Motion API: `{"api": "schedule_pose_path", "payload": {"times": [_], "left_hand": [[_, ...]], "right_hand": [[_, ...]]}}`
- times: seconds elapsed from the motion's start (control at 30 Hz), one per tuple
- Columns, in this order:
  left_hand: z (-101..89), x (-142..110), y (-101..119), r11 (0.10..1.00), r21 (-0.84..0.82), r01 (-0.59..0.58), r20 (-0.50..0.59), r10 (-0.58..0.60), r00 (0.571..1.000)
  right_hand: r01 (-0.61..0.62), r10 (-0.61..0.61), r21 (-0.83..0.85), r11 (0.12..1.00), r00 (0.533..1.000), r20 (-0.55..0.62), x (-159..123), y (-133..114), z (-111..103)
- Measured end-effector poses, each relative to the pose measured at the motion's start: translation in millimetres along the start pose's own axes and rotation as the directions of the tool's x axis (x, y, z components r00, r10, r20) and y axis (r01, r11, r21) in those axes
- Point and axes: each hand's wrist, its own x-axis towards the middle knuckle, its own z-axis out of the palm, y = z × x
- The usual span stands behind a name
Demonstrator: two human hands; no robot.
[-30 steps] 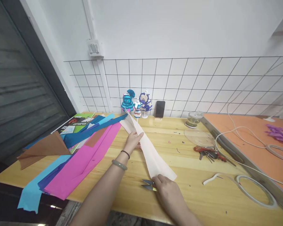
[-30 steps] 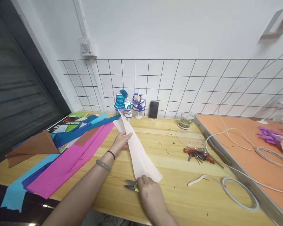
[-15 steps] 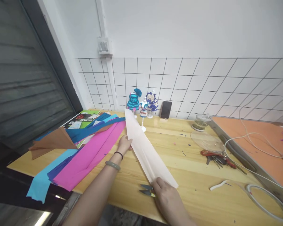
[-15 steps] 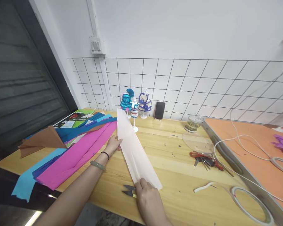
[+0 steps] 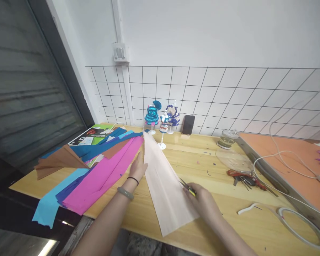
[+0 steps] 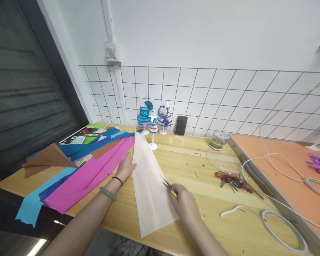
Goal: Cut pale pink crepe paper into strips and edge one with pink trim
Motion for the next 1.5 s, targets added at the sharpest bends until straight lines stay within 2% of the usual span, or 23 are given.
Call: {"api": "schedule_pose_path", "payload": {"times": [0.03,0.1,0.2,0.3,0.43,0.5,0.6,0.77,0.87,1.03,1.17,1.27,1.4,1.5], "left_hand": [[-0.7,-3,0,0.998,0.054,-0.012,0.000,0.012,1.000],[-1.1,-8,0,0.990,0.133,-0.048,-0.009,0.050,0.999],[0.0,-13,-2,0.982,0.172,-0.078,-0.035,0.085,0.996],[0.5,-16,-4,0.979,0.199,-0.054,-0.038,0.062,0.997],[0.6,-16,-5,0.974,0.223,-0.046,-0.025,0.053,0.998],[2.5,-16,-2,0.965,0.250,-0.083,-0.009,0.088,0.996],[7.4,-16,3,0.938,0.314,-0.149,0.007,0.155,0.988],[11.4,-17,8,0.915,0.372,-0.157,0.019,0.162,0.987],[10.1,-20,11,0.903,0.403,-0.147,-0.003,0.162,0.987],[9.3,-27,16,0.885,0.445,-0.138,-0.074,0.190,0.979],[9.8,-29,14,0.870,0.472,-0.145,-0.139,0.236,0.962],[9.8,-28,11,0.870,0.467,-0.160,-0.142,0.253,0.957],[8.6,-28,9,0.875,0.445,-0.192,-0.153,0.285,0.946],[6.8,-28,8,0.872,0.416,-0.258,-0.129,0.337,0.933]], "right_hand": [[-0.054,0.053,-0.042,0.998,0.998,-0.016,9,5,0],[-0.085,0.086,-0.090,0.992,0.996,0.007,22,8,5],[-0.044,0.051,-0.118,0.992,0.997,0.061,29,0,18],[-0.014,0.025,-0.141,0.990,0.996,0.080,28,-11,24],[0.052,-0.047,-0.196,0.979,0.998,0.030,31,-13,15],[0.077,-0.087,-0.262,0.962,0.996,-0.024,35,-9,8],[0.038,-0.058,-0.293,0.955,0.997,-0.060,40,-1,4],[-0.005,-0.004,-0.199,0.980,0.999,-0.047,44,13,4],[-0.022,0.015,-0.094,0.995,0.997,-0.072,60,20,-3],[-0.106,0.109,0.032,0.994,0.984,-0.140,123,22,-12],[-0.161,0.169,0.073,0.984,0.977,-0.129,174,11,2],[-0.196,0.205,0.084,0.977,0.973,-0.108,195,1,18],[-0.208,0.218,0.100,0.973,0.971,-0.098,203,-6,23],[-0.201,0.215,0.127,0.971,0.971,-0.104,186,1,5]]}}
